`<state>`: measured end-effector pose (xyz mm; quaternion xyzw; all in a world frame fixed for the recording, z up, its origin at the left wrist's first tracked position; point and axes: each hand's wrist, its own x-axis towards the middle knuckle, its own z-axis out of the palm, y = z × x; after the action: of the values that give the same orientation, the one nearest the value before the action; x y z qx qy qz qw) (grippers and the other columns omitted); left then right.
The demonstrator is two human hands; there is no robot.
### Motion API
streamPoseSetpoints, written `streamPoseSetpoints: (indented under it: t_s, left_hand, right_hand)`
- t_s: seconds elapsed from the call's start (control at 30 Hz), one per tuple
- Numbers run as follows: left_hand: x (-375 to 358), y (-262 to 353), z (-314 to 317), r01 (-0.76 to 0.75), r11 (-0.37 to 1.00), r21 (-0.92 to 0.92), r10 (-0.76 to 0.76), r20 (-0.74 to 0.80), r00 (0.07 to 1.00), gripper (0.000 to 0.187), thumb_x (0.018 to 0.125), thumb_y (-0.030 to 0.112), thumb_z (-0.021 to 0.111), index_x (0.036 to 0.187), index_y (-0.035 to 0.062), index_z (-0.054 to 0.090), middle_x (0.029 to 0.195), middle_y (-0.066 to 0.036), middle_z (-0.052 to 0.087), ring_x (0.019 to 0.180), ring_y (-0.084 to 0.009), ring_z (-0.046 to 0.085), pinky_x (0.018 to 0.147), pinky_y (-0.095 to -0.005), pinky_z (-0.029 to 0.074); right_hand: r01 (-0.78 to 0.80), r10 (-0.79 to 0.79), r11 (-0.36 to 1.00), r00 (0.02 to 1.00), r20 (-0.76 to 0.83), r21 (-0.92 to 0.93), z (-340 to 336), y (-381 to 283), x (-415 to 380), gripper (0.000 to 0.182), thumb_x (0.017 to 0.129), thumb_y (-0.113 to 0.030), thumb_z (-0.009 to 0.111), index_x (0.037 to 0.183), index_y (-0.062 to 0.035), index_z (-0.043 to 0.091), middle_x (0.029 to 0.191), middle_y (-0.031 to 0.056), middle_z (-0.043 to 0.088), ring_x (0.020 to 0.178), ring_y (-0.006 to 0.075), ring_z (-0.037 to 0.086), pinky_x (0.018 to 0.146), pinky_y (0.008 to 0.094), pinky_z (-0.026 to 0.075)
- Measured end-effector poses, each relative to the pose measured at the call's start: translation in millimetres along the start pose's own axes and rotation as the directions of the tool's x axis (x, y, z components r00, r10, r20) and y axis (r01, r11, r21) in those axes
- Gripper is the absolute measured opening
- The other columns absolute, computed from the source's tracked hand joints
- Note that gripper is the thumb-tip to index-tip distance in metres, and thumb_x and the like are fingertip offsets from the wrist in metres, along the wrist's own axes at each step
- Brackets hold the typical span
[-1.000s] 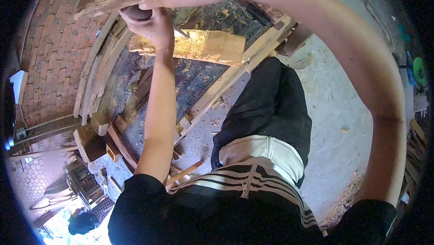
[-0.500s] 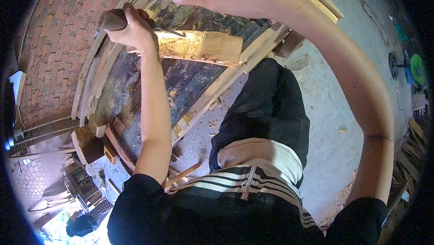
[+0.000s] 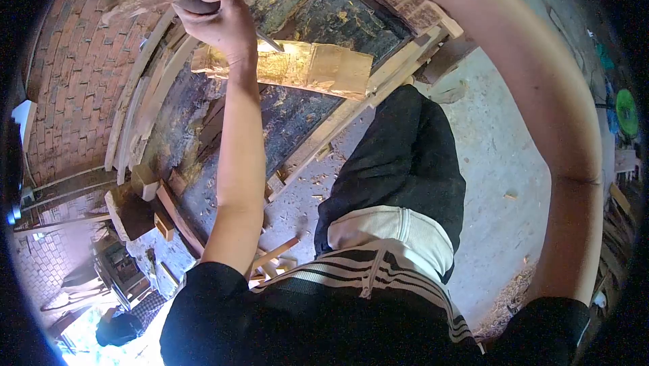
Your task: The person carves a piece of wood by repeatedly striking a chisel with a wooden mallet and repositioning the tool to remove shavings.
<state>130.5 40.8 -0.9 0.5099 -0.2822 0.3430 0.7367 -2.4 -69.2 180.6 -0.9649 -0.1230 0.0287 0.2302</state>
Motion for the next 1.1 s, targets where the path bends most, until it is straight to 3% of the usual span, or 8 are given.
streamPoseSetpoints:
  t_s: [0.07, 0.2, 0.23, 0.33, 0.4, 0.47, 0.63, 1.1]
  left_hand:
    - [0, -6, -10, -0.094, 0.952, 0.293, 0.076, 0.07, 0.995, 0.04, 0.08, 0.013, 0.08, 0.108, -0.0027, 0.055, 0.095, -0.009, 0.062, 0.086, -0.0137, 0.059, 0.075, -0.0264, 0.047]
    - [0, 4, -4, -0.049, 0.971, 0.233, 0.042, 0.033, 0.999, 0.037, 0.08, 0.014, 0.079, 0.102, -0.002, 0.055, 0.09, -0.008, 0.059, 0.082, -0.0141, 0.057, 0.073, -0.0262, 0.045]
    - [9, 8, -17, -0.127, 0.931, 0.343, 0.056, 0.21, 0.976, 0.037, 0.083, 0.01, 0.077, 0.109, -0.0028, 0.054, 0.099, -0.009, 0.061, 0.09, -0.0153, 0.06, 0.079, -0.0271, 0.047]
    - [-6, 6, -7, 0.096, 0.993, -0.064, -0.094, 0.025, 0.995, 0.046, 0.086, 0.003, 0.071, 0.125, -0.0039, 0.048, 0.115, -0.013, 0.062, 0.107, -0.0185, 0.061, 0.094, -0.0279, 0.048]
    - [-8, -2, -16, 0.017, 0.993, 0.115, -0.023, 0.058, 0.998, 0.046, 0.085, -0.001, 0.07, 0.125, -0.0039, 0.048, 0.115, -0.013, 0.062, 0.106, -0.0189, 0.061, 0.093, -0.0281, 0.05]
    - [-12, 7, -19, 0.087, 0.996, 0.001, -0.087, -0.087, 0.992, 0.032, 0.077, 0.001, 0.069, 0.104, -0.0003, 0.053, 0.108, -0.015, 0.062, 0.095, -0.0166, 0.064, 0.079, -0.0302, 0.052]
    - [-2, 37, -38, 0.337, 0.941, 0.02, -0.335, -0.072, 0.94, 0.018, 0.081, -0.006, 0.067, 0.085, 0.0021, 0.051, 0.061, -0.007, 0.057, 0.043, -0.0123, 0.053, 0.04, -0.0298, 0.044]
    - [5, 3, -23, 0.174, 0.983, 0.053, -0.171, -0.05, 0.984, 0.023, 0.083, -0.004, 0.07, 0.086, 0.0026, 0.049, 0.064, -0.007, 0.056, 0.046, -0.015, 0.055, 0.041, -0.0293, 0.043]
  right_hand:
    - [-0.012, 0.012, 0.998, 1.0, -0.006, 0.056, 2, -4, 1, 0.041, 0.099, -0.022, 0.06, 0.134, -0.0014, 0.051, 0.1, 0.0142, 0.068, 0.083, 0.0183, 0.066, 0.069, 0.031, 0.056]
    - [-0.033, 0.059, 0.969, 0.994, -0.097, 0.246, -6, -26, 3, 0.038, 0.1, -0.022, 0.059, 0.131, -0.0022, 0.052, 0.099, 0.0142, 0.068, 0.083, 0.019, 0.066, 0.071, 0.0306, 0.058]
    - [-0.039, 0.029, 0.995, 0.994, 0.11, 0.09, -5, -12, 6, 0.038, 0.101, -0.024, 0.058, 0.131, -0.0032, 0.05, 0.095, 0.0135, 0.069, 0.075, 0.0187, 0.066, 0.067, 0.0313, 0.056]
    - [0.137, -0.144, 0.988, 0.983, -0.115, -0.07, 13, 9, -9, 0.039, 0.101, -0.029, 0.057, 0.132, -0.0057, 0.049, 0.094, 0.0146, 0.07, 0.072, 0.0192, 0.066, 0.065, 0.0323, 0.055]
    - [0.036, -0.037, 0.999, 0.999, -0.03, -0.005, 8, -1, -9, 0.042, 0.101, -0.031, 0.057, 0.134, -0.0061, 0.049, 0.096, 0.0148, 0.071, 0.074, 0.0211, 0.067, 0.067, 0.0345, 0.056]
    - [-0.059, 0.056, 0.997, 0.996, 0.064, 0.049, 13, 1, -16, 0.046, 0.101, -0.034, 0.056, 0.136, -0.0064, 0.048, 0.097, 0.0149, 0.071, 0.076, 0.023, 0.068, 0.069, 0.0367, 0.056]
    - [-0.019, 0.054, 0.989, 0.97, -0.236, 0.146, 43, 35, -34, 0.059, 0.099, -0.044, 0.058, 0.141, -0.0052, 0.045, 0.109, 0.0192, 0.066, 0.095, 0.0304, 0.066, 0.083, 0.0421, 0.052]
    - [0.124, -0.035, 0.974, 0.908, -0.417, 0.188, 50, 51, -38, 0.06, 0.098, -0.044, 0.061, 0.139, -0.0027, 0.046, 0.108, 0.0176, 0.064, 0.094, 0.026, 0.064, 0.083, 0.0391, 0.051]
